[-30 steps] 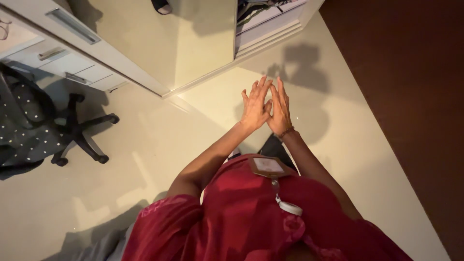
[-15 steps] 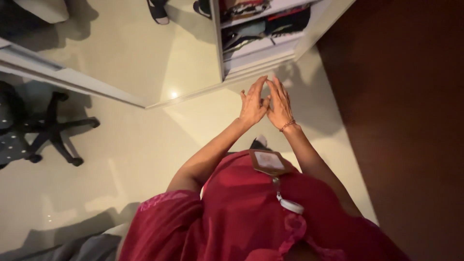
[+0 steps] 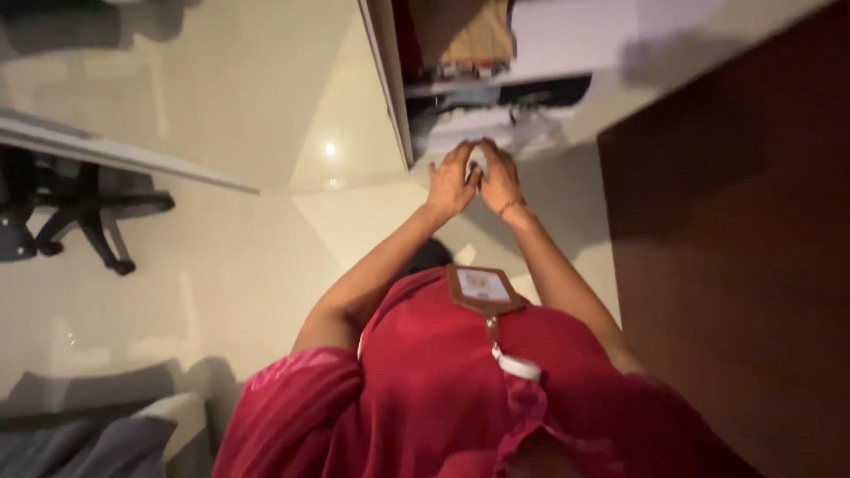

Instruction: The person repeatedly takes folded shirts from a drawer, unfolds them on a bed, refolds them, and places them back on the bed. The person handles black, beige, red, and gray shirts in sequence.

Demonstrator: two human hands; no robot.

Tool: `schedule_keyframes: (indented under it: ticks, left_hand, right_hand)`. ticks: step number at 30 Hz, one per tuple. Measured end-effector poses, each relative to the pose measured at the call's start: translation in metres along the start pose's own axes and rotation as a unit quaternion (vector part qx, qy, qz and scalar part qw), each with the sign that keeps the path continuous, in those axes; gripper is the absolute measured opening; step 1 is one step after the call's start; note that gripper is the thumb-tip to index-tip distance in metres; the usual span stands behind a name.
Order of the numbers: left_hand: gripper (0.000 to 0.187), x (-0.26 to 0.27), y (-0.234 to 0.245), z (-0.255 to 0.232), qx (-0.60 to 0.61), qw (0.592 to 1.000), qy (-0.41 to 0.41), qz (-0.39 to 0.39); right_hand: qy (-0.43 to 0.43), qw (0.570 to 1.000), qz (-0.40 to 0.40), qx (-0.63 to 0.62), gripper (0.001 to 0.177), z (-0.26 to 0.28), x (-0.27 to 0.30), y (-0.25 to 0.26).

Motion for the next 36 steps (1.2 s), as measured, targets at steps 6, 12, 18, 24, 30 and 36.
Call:
schedule_keyframes:
  ticks: [6, 12, 18, 24, 30, 36]
  left_hand:
    - [0.054, -0.063, 0.013, 0.016, -0.043, 0.999, 0.030, 0.015]
    - [0.051, -0.099, 0.022, 0.028, -0.054, 0.995, 0.078, 0.021]
    - [0.052, -0.108, 0.018, 0.045, -0.022, 0.994, 0.096, -0.054]
    - [0.046, -0.108, 0.011, 0.051, -0.024, 0.980, 0.154, -0.127]
    - [0.049, -0.109, 0.002, 0.043, -0.036, 0.963, 0.190, -0.186]
    - [0.046, -0.099, -0.001, 0.032, -0.003, 0.955, 0.216, -0.202]
  right_hand:
    - [0.052, 0.998, 0.008, 0.037, 0.046, -0.043, -0.084, -0.020]
    - [0.044, 0.996, 0.052, 0.054, 0.059, -0.062, -0.151, -0.039]
    - [0.059, 0.977, 0.147, 0.143, 0.070, -0.081, -0.201, -0.073]
    - [0.098, 0.952, 0.238, 0.169, 0.067, -0.099, -0.225, -0.093]
    - [0.160, 0.948, 0.215, 0.170, 0.063, -0.121, -0.245, -0.114]
    - [0.173, 0.943, 0.231, 0.167, 0.046, -0.112, -0.257, -0.109]
Point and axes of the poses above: each hand's wrist, its own x-axis away from the middle knuckle, its own y-axis out of the back of the hand, z = x × y, the point moved 9 cm from there along -x, towards the middle knuckle, and after that the axes turned 1 degree about z, right-handed, at the moved point
